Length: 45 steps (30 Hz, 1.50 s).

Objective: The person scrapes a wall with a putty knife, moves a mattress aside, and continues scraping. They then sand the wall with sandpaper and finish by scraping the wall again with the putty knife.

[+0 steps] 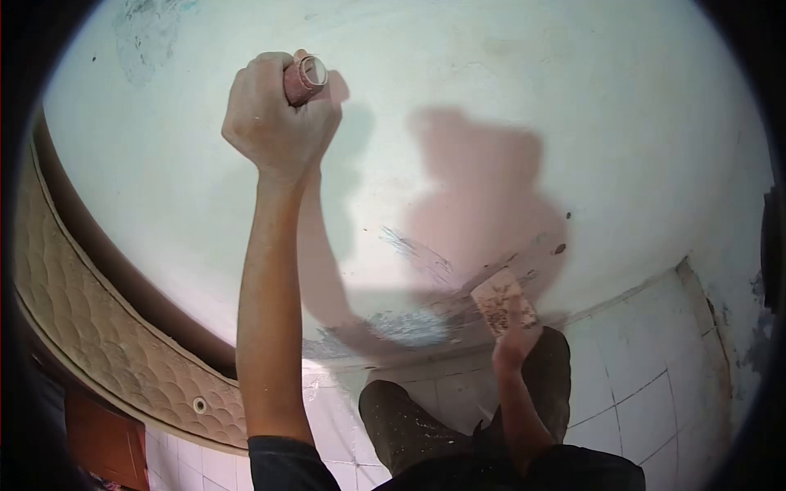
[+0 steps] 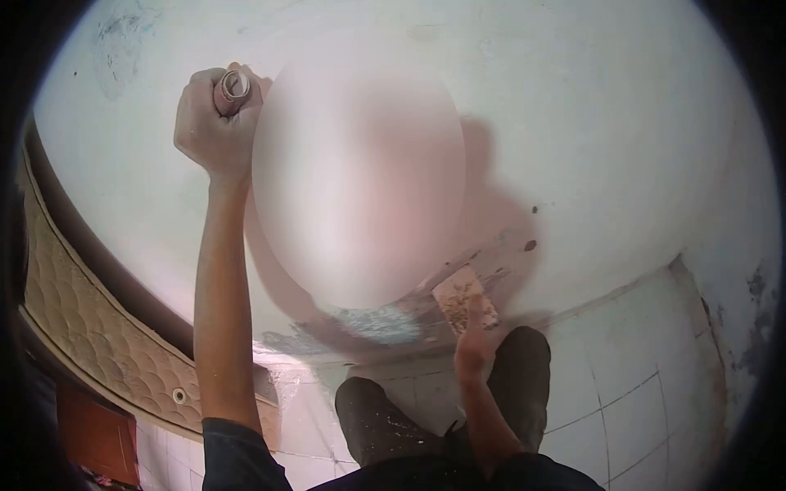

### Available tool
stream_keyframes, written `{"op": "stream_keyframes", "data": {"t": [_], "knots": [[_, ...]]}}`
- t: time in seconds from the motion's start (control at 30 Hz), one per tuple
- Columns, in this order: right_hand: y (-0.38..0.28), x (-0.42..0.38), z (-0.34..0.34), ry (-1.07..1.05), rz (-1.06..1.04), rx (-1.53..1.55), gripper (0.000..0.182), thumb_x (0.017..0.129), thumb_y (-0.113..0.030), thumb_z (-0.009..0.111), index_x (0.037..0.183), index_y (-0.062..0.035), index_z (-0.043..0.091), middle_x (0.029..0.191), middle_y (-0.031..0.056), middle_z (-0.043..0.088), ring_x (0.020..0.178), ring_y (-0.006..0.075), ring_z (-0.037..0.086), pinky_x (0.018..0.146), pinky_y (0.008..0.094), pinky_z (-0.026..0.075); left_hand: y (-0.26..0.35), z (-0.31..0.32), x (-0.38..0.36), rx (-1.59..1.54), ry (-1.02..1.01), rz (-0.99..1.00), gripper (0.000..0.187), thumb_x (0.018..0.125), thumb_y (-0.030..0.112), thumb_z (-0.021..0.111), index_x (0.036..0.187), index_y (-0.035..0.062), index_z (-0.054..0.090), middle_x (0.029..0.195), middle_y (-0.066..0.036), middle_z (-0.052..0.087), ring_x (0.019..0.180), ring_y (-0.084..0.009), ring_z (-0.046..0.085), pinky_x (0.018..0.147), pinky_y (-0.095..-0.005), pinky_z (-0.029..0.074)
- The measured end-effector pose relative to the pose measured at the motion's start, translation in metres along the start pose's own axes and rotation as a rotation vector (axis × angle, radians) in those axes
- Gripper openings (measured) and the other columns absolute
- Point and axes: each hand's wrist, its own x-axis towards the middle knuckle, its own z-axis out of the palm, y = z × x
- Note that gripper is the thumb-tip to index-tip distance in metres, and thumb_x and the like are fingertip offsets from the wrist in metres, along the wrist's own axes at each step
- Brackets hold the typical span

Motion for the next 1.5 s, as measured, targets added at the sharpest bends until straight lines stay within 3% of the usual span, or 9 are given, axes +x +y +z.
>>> {"op": "stream_keyframes", "data": {"t": [0.03, 0.13, 0.2, 0.3, 0.37, 0.5, 0.57, 0.97, 1.5], "knots": [[0.027, 0.002, -0.007, 0.118, 0.044, -0.101, 0.028, 0.087, -0.014, 0.066, 0.101, 0.0097, 0.060, 0.097, 0.0128, 0.064, 0.081, 0.0158, 0.060, 0.074, 0.0295, 0.049, 0.001, 0.000, 0.000, -0.013, -0.012, -0.008, 0.018, 0.066, 0.002, 0.068, 0.067, 0.0107, 0.052, 0.058, 0.001, 0.051, 0.048, -0.0151, 0.046, 0.043, -0.0267, 0.036], [0.024, -0.006, -0.002, -0.017, -0.079, -0.196, 0.033, 0.087, -0.015, 0.067, 0.106, 0.0095, 0.056, 0.101, 0.0138, 0.062, 0.086, 0.0170, 0.060, 0.074, 0.0297, 0.049, 0.007, -0.002, 0.000, 0.013, -0.058, -0.078, 0.016, 0.072, 0.007, 0.069, 0.067, 0.0078, 0.054, 0.059, -0.003, 0.052, 0.050, -0.0189, 0.049, 0.047, -0.0298, 0.039], [0.005, -0.012, 0.001, -0.062, 0.043, 0.019, 0.041, 0.085, -0.016, 0.069, 0.112, 0.0103, 0.054, 0.109, 0.0159, 0.060, 0.096, 0.0204, 0.058, 0.084, 0.0336, 0.047, 0.004, -0.001, 0.001, 0.013, -0.025, -0.042, 0.016, 0.070, 0.006, 0.069, 0.068, 0.0093, 0.054, 0.062, -0.002, 0.055, 0.052, -0.0189, 0.051, 0.047, -0.0304, 0.040], [-0.001, -0.007, -0.004, -0.001, 0.069, 0.266, 0.041, 0.086, -0.018, 0.068, 0.111, 0.0109, 0.054, 0.104, 0.0166, 0.061, 0.088, 0.0205, 0.060, 0.077, 0.0318, 0.050, 0.001, -0.004, 0.000, 0.062, -0.045, -0.056, 0.015, 0.065, 0.006, 0.069, 0.069, 0.0107, 0.055, 0.065, -0.002, 0.057, 0.055, -0.0199, 0.054, 0.048, -0.0317, 0.042], [0.015, 0.002, -0.014, 0.016, -0.036, 0.110, 0.038, 0.088, -0.019, 0.066, 0.107, 0.0113, 0.056, 0.099, 0.0161, 0.062, 0.083, 0.0194, 0.062, 0.071, 0.0298, 0.051, 0.004, -0.002, -0.001, 0.038, -0.007, -0.046, 0.015, 0.064, 0.006, 0.069, 0.069, 0.0108, 0.056, 0.065, -0.002, 0.058, 0.056, -0.0210, 0.054, 0.048, -0.0329, 0.042], [0.005, 0.007, -0.009, 0.221, 0.079, -0.081, 0.036, 0.089, -0.022, 0.064, 0.104, 0.0107, 0.058, 0.098, 0.0145, 0.062, 0.087, 0.0171, 0.059, 0.071, 0.0297, 0.050, 0.004, -0.004, -0.003, 0.030, -0.070, -0.096, 0.016, 0.066, 0.005, 0.070, 0.068, 0.0105, 0.056, 0.061, -0.002, 0.057, 0.052, -0.0200, 0.053, 0.047, -0.0294, 0.042], [-0.021, 0.001, 0.000, -0.047, 0.059, 0.121, 0.034, 0.090, -0.022, 0.064, 0.097, 0.0106, 0.061, 0.093, 0.0112, 0.064, 0.081, 0.0148, 0.059, 0.070, 0.0290, 0.049, -0.001, -0.003, 0.000, 0.029, -0.023, -0.052, 0.016, 0.066, 0.005, 0.070, 0.068, 0.0105, 0.055, 0.059, -0.002, 0.056, 0.051, -0.0196, 0.052, 0.047, -0.0290, 0.041], [0.057, 0.002, -0.019, 0.031, 0.084, -0.160, 0.035, 0.089, -0.025, 0.064, 0.095, 0.0096, 0.063, 0.089, 0.0099, 0.066, 0.079, 0.0130, 0.059, 0.068, 0.0296, 0.048, -0.005, 0.003, -0.004, 0.083, -0.007, 0.052, 0.016, 0.071, 0.010, 0.071, 0.068, 0.0120, 0.055, 0.057, 0.000, 0.053, 0.050, -0.0183, 0.053, 0.046, -0.0284, 0.042], [0.018, 0.001, 0.006, -0.257, 0.124, 0.086, 0.024, 0.086, -0.014, 0.068, 0.093, 0.0086, 0.064, 0.091, 0.0058, 0.064, 0.079, 0.0103, 0.059, 0.070, 0.0258, 0.048, -0.003, 0.004, -0.002, 0.070, -0.011, 0.023, 0.019, 0.070, 0.011, 0.073, 0.065, 0.0117, 0.054, 0.054, 0.002, 0.051, 0.045, -0.0160, 0.048, 0.044, -0.0271, 0.038]]}}
